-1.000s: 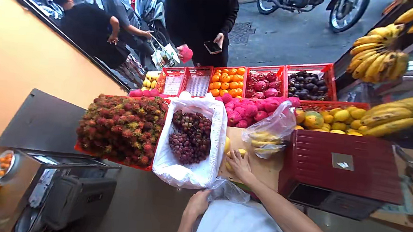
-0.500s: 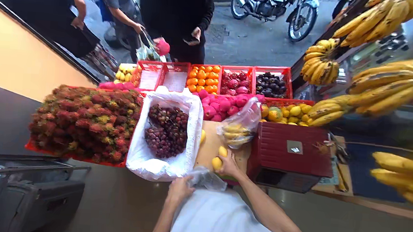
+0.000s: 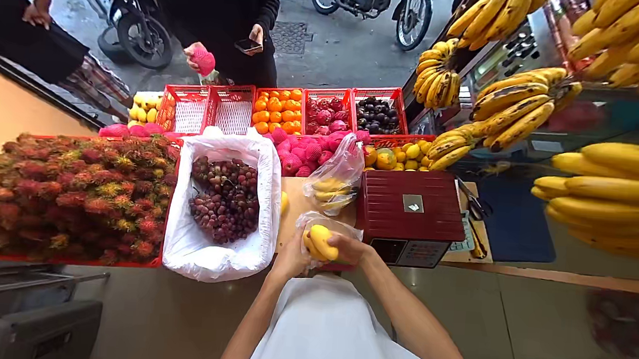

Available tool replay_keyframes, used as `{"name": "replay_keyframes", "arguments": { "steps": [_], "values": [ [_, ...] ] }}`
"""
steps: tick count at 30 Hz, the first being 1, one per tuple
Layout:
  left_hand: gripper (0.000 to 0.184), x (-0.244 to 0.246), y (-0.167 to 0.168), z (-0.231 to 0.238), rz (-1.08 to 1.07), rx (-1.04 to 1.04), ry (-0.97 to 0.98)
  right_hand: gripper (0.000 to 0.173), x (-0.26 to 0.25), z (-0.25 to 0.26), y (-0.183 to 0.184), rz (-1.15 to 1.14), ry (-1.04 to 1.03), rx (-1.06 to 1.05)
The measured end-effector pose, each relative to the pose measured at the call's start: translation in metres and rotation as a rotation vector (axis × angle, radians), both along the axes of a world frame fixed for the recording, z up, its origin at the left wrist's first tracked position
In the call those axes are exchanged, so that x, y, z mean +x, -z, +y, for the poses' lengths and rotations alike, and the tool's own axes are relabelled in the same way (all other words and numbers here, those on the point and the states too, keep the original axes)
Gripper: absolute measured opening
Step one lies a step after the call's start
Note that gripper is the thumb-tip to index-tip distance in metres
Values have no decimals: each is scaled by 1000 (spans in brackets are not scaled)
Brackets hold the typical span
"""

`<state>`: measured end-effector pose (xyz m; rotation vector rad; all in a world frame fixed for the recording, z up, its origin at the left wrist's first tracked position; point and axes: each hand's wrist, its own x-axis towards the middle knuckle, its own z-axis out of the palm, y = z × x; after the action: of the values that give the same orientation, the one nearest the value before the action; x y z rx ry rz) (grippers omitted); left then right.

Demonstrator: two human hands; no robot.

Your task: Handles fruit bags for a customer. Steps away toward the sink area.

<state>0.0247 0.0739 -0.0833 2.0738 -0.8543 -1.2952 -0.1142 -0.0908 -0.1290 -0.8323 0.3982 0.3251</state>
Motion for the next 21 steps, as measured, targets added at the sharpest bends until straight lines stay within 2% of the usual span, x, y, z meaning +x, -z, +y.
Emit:
{"name": "replay_keyframes", "arguments": {
  "steps": [3,5,7,8,10,12,14,16,17,18,19,21],
  "values": [
    [99,-3,17,-3,-80,31,-11,57,48,5,7,385,-110,-320],
    [97,-9,35,-4,-151,64,-44,56,72,19,30,531,-65,-557],
    [94,-12,50,-4,-219,105,-79,64,87,32,55,594,35,-743],
    [92,-11,56,-3,-247,138,-85,68,91,37,56,630,31,-791],
    [85,-8,65,5,-248,166,-106,62,97,46,62,681,-84,-796],
    [82,-4,72,16,-222,161,-150,59,99,52,77,652,-208,-789],
    [84,-2,75,22,-202,160,-198,65,97,55,79,609,-238,-835],
    [87,-2,79,26,-189,141,-234,76,92,56,51,547,-262,-895],
    [87,0,81,29,-185,112,-248,78,91,57,25,513,-326,-933],
    [86,2,84,31,-178,72,-260,73,93,58,-5,473,-402,-971],
    [84,3,87,34,-178,31,-279,60,98,58,-36,418,-446,-1011],
    [81,5,90,35,-167,32,-295,47,123,47,-67,366,-458,-1143]
  ]
}}
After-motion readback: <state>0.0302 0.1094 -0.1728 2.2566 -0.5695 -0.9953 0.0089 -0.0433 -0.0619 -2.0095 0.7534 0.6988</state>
